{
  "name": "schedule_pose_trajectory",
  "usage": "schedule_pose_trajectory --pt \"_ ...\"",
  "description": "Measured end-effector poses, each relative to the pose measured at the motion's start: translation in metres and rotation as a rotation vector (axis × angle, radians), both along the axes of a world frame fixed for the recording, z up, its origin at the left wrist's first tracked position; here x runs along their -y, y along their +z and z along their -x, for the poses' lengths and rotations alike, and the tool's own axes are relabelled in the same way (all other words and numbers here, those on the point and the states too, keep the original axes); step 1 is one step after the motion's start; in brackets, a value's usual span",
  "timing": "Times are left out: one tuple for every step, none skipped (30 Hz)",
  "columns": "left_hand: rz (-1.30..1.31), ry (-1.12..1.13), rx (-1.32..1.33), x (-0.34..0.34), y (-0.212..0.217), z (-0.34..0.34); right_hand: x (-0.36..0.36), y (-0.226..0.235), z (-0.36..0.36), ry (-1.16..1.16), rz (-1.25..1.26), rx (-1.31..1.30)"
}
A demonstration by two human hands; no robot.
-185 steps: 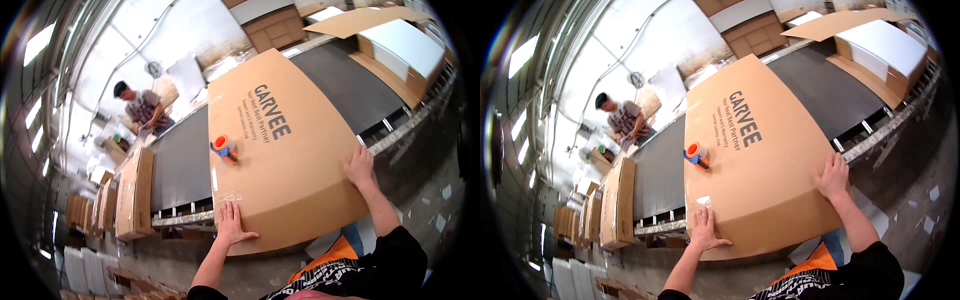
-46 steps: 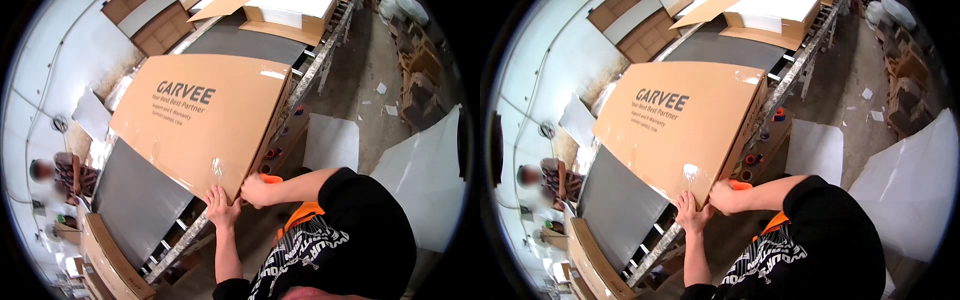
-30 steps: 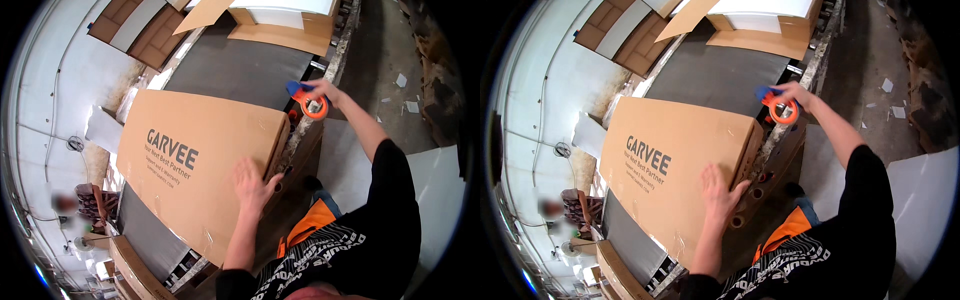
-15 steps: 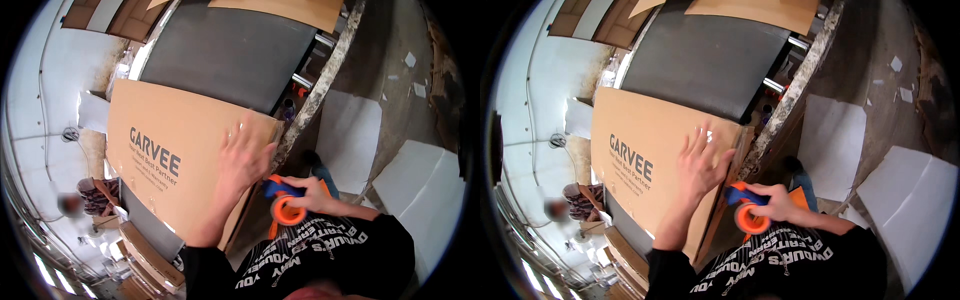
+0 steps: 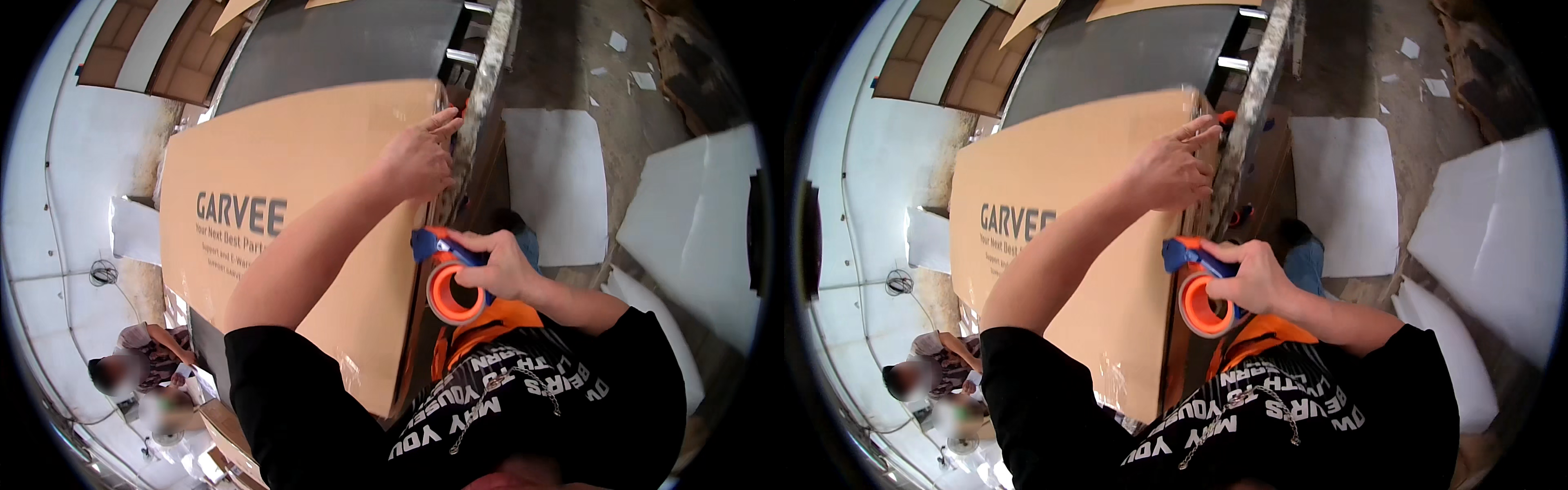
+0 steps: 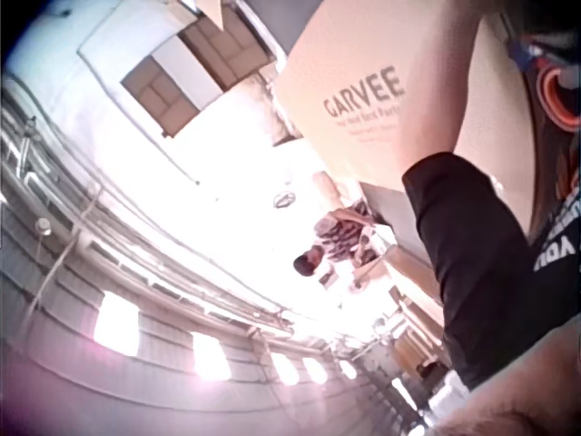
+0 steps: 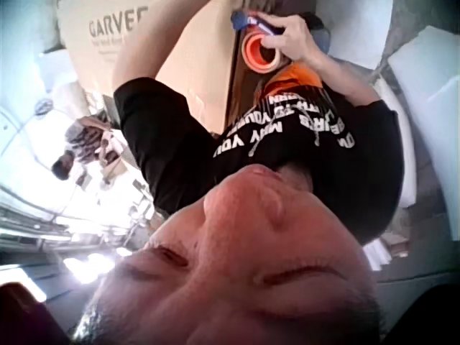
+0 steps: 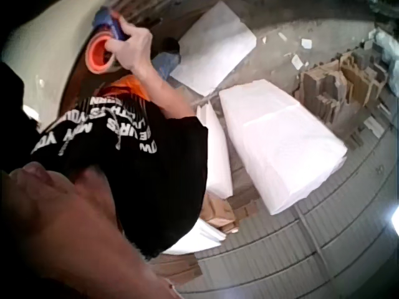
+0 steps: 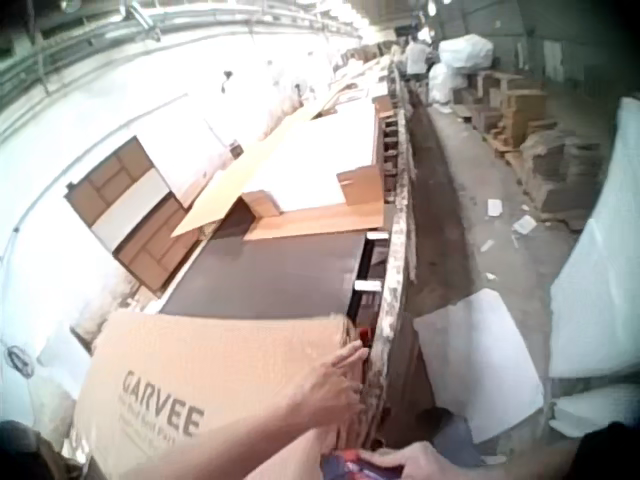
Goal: The person packs furniture components into a large cardboard box on a conveyor belt, sealing it with a tape dispenser and then moving it to pick up foam sheets to begin the next box.
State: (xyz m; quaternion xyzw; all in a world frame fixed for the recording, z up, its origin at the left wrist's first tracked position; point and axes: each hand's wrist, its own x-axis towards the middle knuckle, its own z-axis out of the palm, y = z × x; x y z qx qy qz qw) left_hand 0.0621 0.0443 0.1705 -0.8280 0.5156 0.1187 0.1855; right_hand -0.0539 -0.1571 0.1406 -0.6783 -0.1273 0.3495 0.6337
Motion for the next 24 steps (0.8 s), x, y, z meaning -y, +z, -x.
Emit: schedule_pose_trajectory --pt "0.016 0.002 -0.007 -0.003 0.003 0.025 -0.002 0.001 0.033 0.034 0.009 0.041" --pt "0.028 0.003 -0.015 -0.006 0.006 0.051 -0.001 0.005 0.066 0.04 -0.013 -0.036" --pt "0.046 -0.01 -0.035 -0.006 0.005 0.08 -0.001 0.001 0.102 0.0 -0.013 -0.037" --pt "0.044 -0.047 -0.041 -0.004 0.01 0.115 0.0 0.002 0.141 -0.018 -0.012 0.008" --pt "-0.01 -0.005 -0.042 -0.002 0.015 0.151 0.0 0.004 0.179 -0.038 -0.01 0.052" --pt "-0.058 0.036 -0.043 0.001 0.022 0.188 -0.001 0.009 0.219 -0.142 -0.033 0.123" --pt "-0.063 0.014 -0.037 -0.003 0.024 0.219 -0.002 0.009 0.256 -0.165 -0.037 0.127" --pt "0.005 0.019 -0.071 -0.011 0.019 0.251 -0.003 0.002 0.296 -0.146 -0.029 0.181" --pt "0.075 0.025 -0.098 -0.019 0.018 0.277 -0.007 -0.003 0.331 -0.127 -0.019 0.243" --pt "0.079 0.009 -0.091 -0.018 0.02 0.301 -0.005 -0.003 0.364 -0.13 -0.017 0.221" --pt "0.046 0.005 -0.133 -0.018 0.02 0.324 -0.005 -0.001 0.392 -0.084 -0.021 0.193" --pt "0.01 0.0 -0.173 -0.015 0.024 0.345 -0.005 -0.003 0.42 -0.085 0.0 0.193" --pt "0.009 -0.02 -0.171 -0.014 0.027 0.362 -0.008 -0.007 0.444 -0.09 0.021 0.189" --pt "0.037 -0.016 -0.229 -0.014 0.03 0.377 -0.014 -0.01 0.458 -0.149 0.032 0.244" --pt "0.055 -0.005 -0.293 -0.018 0.033 0.393 -0.024 -0.007 0.461 -0.159 0.037 0.25" --pt "0.08 -0.023 -0.337 -0.013 0.039 0.406 -0.036 -0.005 0.461 -0.145 0.152 0.308" --pt "0.067 -0.039 -0.348 -0.015 0.038 0.412 -0.054 -0.004 0.458 -0.123 0.254 0.36" --pt "0.141 -0.028 -0.335 -0.017 0.033 0.416 -0.075 -0.003 0.444 -0.129 0.305 0.328" --pt "0.211 -0.008 -0.324 -0.021 0.028 0.417 -0.096 -0.004 0.432 -0.127 0.347 0.293" --pt "0.16 0.001 -0.313 -0.022 0.027 0.417 -0.113 0.003 0.436 -0.161 0.388 0.278" --pt "0.149 0.001 -0.321 -0.024 0.027 0.417 -0.117 0.005 0.439 -0.186 0.43 0.275" --pt "0.191 -0.007 -0.274 -0.026 0.027 0.419 -0.108 -0.002 0.447 -0.262 0.351 0.358" --pt "0.234 -0.015 -0.227 -0.027 0.027 0.423 -0.09 -0.01 0.458 -0.263 0.343 0.344" --pt "0.231 -0.012 -0.209 -0.025 0.027 0.424 -0.068 -0.022 0.461 -0.229 0.374 0.519"
